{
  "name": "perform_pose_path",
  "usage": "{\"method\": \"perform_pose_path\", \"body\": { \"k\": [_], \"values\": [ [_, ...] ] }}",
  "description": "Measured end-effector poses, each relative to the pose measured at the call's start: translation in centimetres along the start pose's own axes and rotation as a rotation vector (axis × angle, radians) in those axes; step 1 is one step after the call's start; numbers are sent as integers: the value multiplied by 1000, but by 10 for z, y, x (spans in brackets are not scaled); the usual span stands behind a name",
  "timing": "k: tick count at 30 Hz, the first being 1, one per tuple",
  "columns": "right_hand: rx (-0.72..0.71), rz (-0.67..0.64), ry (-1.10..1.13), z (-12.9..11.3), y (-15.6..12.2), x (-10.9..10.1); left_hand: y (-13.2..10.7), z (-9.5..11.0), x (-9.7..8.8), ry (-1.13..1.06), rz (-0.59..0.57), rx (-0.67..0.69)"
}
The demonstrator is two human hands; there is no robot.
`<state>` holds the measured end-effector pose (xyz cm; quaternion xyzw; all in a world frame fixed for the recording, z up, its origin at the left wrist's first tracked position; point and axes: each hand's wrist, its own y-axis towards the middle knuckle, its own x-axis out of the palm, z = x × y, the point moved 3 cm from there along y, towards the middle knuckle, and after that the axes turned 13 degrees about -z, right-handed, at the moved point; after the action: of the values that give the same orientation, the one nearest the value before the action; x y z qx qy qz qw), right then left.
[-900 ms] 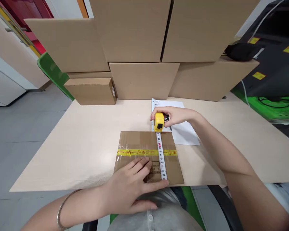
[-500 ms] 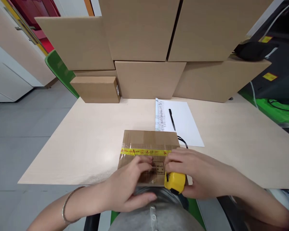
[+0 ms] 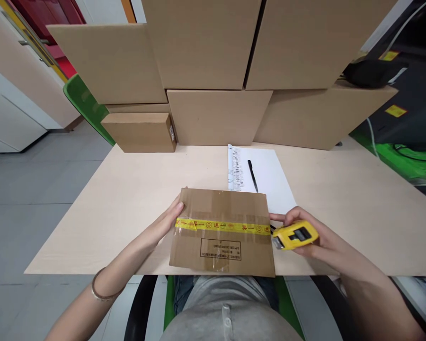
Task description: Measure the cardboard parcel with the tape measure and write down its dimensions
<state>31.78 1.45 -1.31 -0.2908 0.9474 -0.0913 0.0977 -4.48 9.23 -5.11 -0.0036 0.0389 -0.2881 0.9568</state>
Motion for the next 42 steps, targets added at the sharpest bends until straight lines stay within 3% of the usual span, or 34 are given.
{"method": "perform_pose_path", "body": {
  "k": [3, 7, 9, 11, 14, 19, 22, 25, 29, 37, 42],
  "values": [
    [-77, 67, -9, -9, -12, -5, -3, 16, -2, -5, -71, 24],
    [-262, 318, 32, -28, -22, -25, -4, 30, -6, 188, -83, 397],
    [-308, 427, 11, -43, -19, -32, -3, 26, -4, 316, -86, 562],
    [-315, 442, -155, -64, -6, -29, -2, 16, -2, 383, -105, 645],
    [-302, 267, -507, -102, 31, -7, -4, -1, 1, 390, -118, 677],
    [-256, -242, -761, -142, 101, 52, -11, -26, 0, 333, -92, 640],
    [-310, -345, -847, -149, 121, 75, -12, -35, -4, 369, -74, 618],
    [-303, -343, -863, -145, 123, 80, -11, -34, -7, 438, -89, 653],
    [-205, -273, -818, -131, 102, 57, -8, -18, -5, 517, -151, 730],
    [1, 97, -836, -83, -1, -45, -8, -13, -4, 551, -126, 729],
    [59, 147, -784, -62, -17, -55, -7, -13, -4, 560, -114, 719]
  ]
}}
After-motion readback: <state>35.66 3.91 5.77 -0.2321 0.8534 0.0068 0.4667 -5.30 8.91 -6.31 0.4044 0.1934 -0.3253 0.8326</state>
